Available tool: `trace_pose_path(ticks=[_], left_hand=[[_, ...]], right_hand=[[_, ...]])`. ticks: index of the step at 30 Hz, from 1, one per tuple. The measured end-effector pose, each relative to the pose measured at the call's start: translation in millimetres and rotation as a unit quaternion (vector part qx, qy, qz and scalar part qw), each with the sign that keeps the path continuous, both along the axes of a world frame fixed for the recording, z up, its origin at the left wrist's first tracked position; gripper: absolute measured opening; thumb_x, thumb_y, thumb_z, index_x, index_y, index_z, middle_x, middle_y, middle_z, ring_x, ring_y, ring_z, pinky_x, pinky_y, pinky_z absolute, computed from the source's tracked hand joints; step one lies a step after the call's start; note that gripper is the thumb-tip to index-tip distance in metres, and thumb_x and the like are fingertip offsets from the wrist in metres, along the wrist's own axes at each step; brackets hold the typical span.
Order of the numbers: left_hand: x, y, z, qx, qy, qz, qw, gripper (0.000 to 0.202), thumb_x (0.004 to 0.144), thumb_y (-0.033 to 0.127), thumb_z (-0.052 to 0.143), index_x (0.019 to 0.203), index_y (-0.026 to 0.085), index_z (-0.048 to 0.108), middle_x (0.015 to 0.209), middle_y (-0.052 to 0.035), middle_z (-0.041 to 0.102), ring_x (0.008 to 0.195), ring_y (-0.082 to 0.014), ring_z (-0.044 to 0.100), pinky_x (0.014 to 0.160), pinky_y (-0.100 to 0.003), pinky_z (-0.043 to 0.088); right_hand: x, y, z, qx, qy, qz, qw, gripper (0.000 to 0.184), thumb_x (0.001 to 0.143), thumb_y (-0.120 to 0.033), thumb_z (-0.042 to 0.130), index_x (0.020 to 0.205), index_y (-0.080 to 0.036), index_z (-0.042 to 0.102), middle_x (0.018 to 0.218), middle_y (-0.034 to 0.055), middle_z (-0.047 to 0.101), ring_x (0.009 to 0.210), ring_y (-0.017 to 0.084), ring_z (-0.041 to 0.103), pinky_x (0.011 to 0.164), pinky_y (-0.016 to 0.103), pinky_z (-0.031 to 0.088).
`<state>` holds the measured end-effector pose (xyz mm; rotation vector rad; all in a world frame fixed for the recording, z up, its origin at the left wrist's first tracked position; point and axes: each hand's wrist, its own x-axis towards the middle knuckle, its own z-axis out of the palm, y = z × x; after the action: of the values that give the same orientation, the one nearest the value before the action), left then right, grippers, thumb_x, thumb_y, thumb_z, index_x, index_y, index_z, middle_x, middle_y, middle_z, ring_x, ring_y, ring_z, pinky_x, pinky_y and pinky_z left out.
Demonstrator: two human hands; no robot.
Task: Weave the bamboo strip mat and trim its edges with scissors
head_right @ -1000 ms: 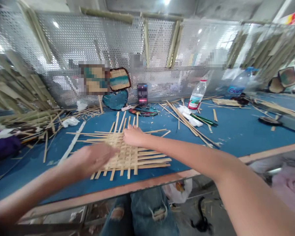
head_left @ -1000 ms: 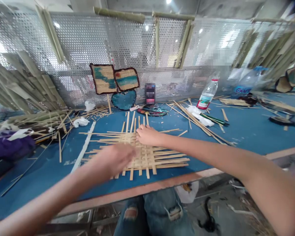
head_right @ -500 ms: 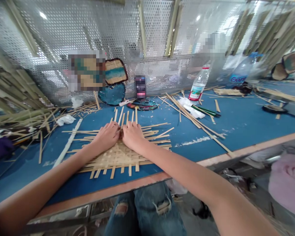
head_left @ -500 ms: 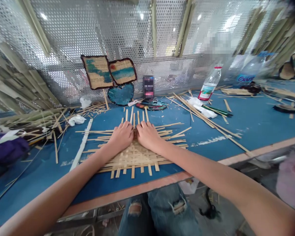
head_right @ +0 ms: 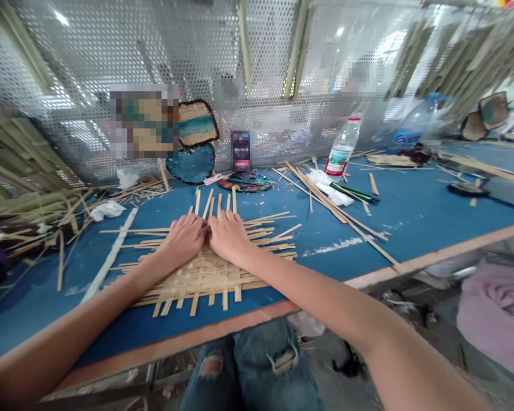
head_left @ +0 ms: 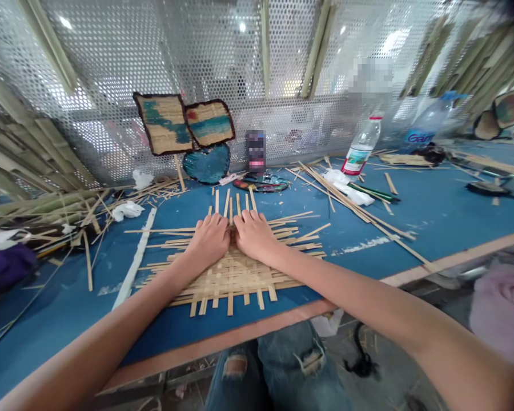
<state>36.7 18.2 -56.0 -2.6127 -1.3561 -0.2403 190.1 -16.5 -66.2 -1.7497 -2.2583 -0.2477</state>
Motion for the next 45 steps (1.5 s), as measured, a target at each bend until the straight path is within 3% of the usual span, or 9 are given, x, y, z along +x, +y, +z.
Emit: trace_pose_path(ticks=[5, 10, 15, 19, 24, 35, 38, 42, 45], left_hand=[[-2.1, -0.6, -1.9, -0.002, -0.004, 0.000, 1.000, 0.025, 0.101, 0.022, 0.043, 0.109, 0.015, 0.065, 0.119, -0.0171, 0.066, 0.111, -0.0341, 0.060, 0.092, -0.048, 0.047], [-4.4, -1.8, -3.6, -0.009, -0.009, -0.018, 1.000, 0.033, 0.103, 0.023, 0.040, 0.126, 0.015, 0.062, 0.132, -0.0172, 0.062, 0.117, -0.0337, 0.059, 0.095, -0.049, 0.047], [-4.3, 1.4, -1.8, -0.038, 0.020, -0.086, 0.995, 0.028, 0.100, 0.015, 0.042, 0.110, 0.013, 0.068, 0.118, -0.0159, 0.067, 0.114, -0.0292, 0.060, 0.099, -0.041, 0.047], [-3.5, 2.9, -1.7, -0.026, 0.008, -0.055, 0.998, 0.032, 0.103, 0.020, 0.038, 0.121, 0.015, 0.063, 0.124, -0.0163, 0.064, 0.113, -0.0312, 0.059, 0.092, -0.044, 0.050], [0.5, 2.4, -4.5, -0.018, 0.000, -0.024, 1.000, 0.029, 0.101, 0.018, 0.037, 0.115, 0.017, 0.063, 0.121, -0.0156, 0.064, 0.112, -0.0335, 0.057, 0.090, -0.049, 0.049], [1.5, -0.2, -4.8, -0.019, -0.010, -0.032, 0.999, 0.030, 0.100, 0.017, 0.041, 0.117, 0.016, 0.065, 0.124, -0.0166, 0.065, 0.112, -0.0357, 0.059, 0.091, -0.052, 0.051], [-4.9, -0.7, -5.3, -0.021, -0.015, -0.045, 0.999, 0.035, 0.103, 0.022, 0.038, 0.125, 0.016, 0.065, 0.132, -0.0176, 0.064, 0.119, -0.0348, 0.060, 0.100, -0.055, 0.048], [-27.5, -22.4, -15.1, -0.031, -0.009, -0.070, 0.997, 0.047, 0.106, 0.034, 0.041, 0.147, 0.017, 0.056, 0.159, -0.0204, 0.048, 0.147, -0.0382, 0.043, 0.117, -0.059, 0.035], [-46.0, -52.8, -27.0, -0.059, 0.010, -0.131, 0.990, 0.059, 0.108, 0.048, 0.037, 0.156, 0.016, 0.047, 0.162, -0.0196, 0.045, 0.153, -0.0364, 0.037, 0.121, -0.057, 0.031]], right_hand=[[-0.2, -1.8, 0.2, -0.004, -0.001, -0.008, 1.000, 0.032, 0.100, -0.021, 0.041, 0.121, -0.013, 0.065, 0.122, 0.0180, 0.063, 0.115, 0.034, 0.054, 0.095, 0.046, 0.043], [0.2, -4.0, 1.0, -0.005, 0.009, -0.013, 1.000, 0.033, 0.102, -0.024, 0.041, 0.121, -0.013, 0.065, 0.123, 0.0179, 0.063, 0.117, 0.033, 0.055, 0.095, 0.045, 0.045], [-2.0, -5.9, 3.7, -0.011, 0.013, -0.026, 1.000, 0.032, 0.102, -0.027, 0.041, 0.121, -0.014, 0.064, 0.124, 0.0169, 0.062, 0.115, 0.034, 0.056, 0.092, 0.049, 0.049], [-2.9, -5.1, 2.3, -0.010, 0.021, -0.040, 0.999, 0.034, 0.102, -0.031, 0.041, 0.123, -0.016, 0.062, 0.126, 0.0176, 0.061, 0.117, 0.036, 0.055, 0.089, 0.054, 0.051], [-2.9, -2.7, 1.8, -0.003, 0.020, -0.029, 0.999, 0.035, 0.102, -0.028, 0.039, 0.126, -0.014, 0.061, 0.124, 0.0180, 0.062, 0.117, 0.035, 0.055, 0.090, 0.056, 0.050], [-4.2, -5.1, -0.3, 0.009, 0.019, -0.028, 0.999, 0.029, 0.100, -0.026, 0.043, 0.118, -0.015, 0.063, 0.121, 0.0162, 0.064, 0.116, 0.034, 0.057, 0.088, 0.054, 0.051], [0.9, -5.2, 7.6, -0.017, 0.020, -0.028, 0.999, 0.031, 0.101, -0.026, 0.043, 0.120, -0.015, 0.064, 0.126, 0.0168, 0.064, 0.119, 0.034, 0.057, 0.091, 0.053, 0.052], [12.6, -28.0, 24.4, -0.040, -0.004, 0.026, 0.999, 0.038, 0.103, -0.029, 0.045, 0.129, -0.010, 0.065, 0.141, 0.0206, 0.060, 0.134, 0.035, 0.052, 0.110, 0.055, 0.043], [20.0, -66.4, 23.4, -0.081, 0.014, 0.122, 0.989, 0.057, 0.107, -0.046, 0.042, 0.148, -0.009, 0.055, 0.157, 0.0184, 0.050, 0.149, 0.033, 0.040, 0.123, 0.050, 0.033]])
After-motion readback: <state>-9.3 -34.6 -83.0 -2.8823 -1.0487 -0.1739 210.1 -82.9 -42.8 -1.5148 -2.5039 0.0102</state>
